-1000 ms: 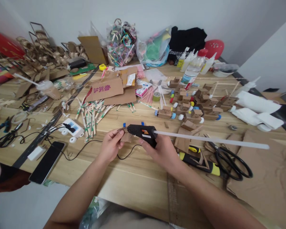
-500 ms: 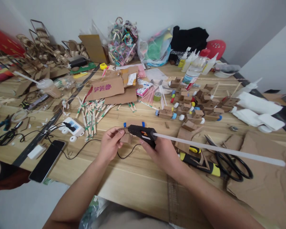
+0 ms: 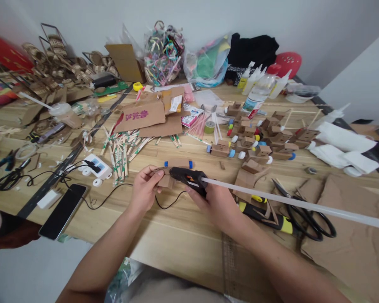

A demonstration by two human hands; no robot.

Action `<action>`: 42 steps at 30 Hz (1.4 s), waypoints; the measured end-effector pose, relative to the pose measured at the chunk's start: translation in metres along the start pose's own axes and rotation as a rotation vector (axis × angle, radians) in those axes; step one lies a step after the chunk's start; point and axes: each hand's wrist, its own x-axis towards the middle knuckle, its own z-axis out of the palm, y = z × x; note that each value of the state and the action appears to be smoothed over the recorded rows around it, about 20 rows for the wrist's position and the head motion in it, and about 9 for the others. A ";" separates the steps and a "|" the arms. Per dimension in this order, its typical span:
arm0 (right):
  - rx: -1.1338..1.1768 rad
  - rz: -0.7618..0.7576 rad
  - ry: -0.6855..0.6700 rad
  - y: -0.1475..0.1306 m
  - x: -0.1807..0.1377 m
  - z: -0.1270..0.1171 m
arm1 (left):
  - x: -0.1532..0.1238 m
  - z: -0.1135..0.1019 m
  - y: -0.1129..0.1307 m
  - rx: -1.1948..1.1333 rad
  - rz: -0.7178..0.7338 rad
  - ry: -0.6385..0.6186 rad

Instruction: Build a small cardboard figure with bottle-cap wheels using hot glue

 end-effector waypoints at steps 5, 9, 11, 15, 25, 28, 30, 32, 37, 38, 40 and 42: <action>0.021 -0.008 -0.012 0.004 0.000 0.001 | 0.000 0.000 0.000 -0.003 0.017 0.002; 0.030 0.000 -0.014 0.006 -0.002 0.001 | 0.000 0.001 0.000 -0.028 0.016 0.031; 0.032 0.006 0.001 0.006 -0.002 0.001 | 0.000 0.001 0.001 -0.026 0.018 0.037; 0.036 0.002 0.012 0.006 -0.002 0.001 | 0.001 0.000 0.001 -0.001 0.012 0.030; 0.038 -0.027 0.008 -0.002 -0.001 -0.006 | 0.001 -0.001 0.003 0.008 0.039 0.016; 0.075 -0.029 -0.017 -0.009 0.000 -0.012 | 0.001 -0.001 0.004 -0.001 0.022 0.023; 0.105 -0.027 -0.035 -0.012 0.002 -0.016 | 0.001 -0.002 0.004 -0.023 -0.014 0.032; 0.135 -0.028 -0.050 -0.013 0.002 -0.017 | 0.002 -0.002 0.004 -0.055 -0.071 0.021; 0.161 -0.024 -0.074 -0.011 0.003 -0.015 | 0.004 -0.003 0.002 -0.125 -0.153 -0.063; 0.156 -0.024 -0.065 -0.011 0.003 -0.015 | 0.005 -0.003 0.002 -0.128 -0.156 -0.071; 0.137 -0.031 -0.048 -0.011 0.004 -0.016 | 0.005 -0.003 0.002 -0.129 -0.160 -0.075; 0.117 -0.039 -0.042 -0.011 0.005 -0.017 | 0.005 -0.002 0.003 -0.128 -0.162 -0.074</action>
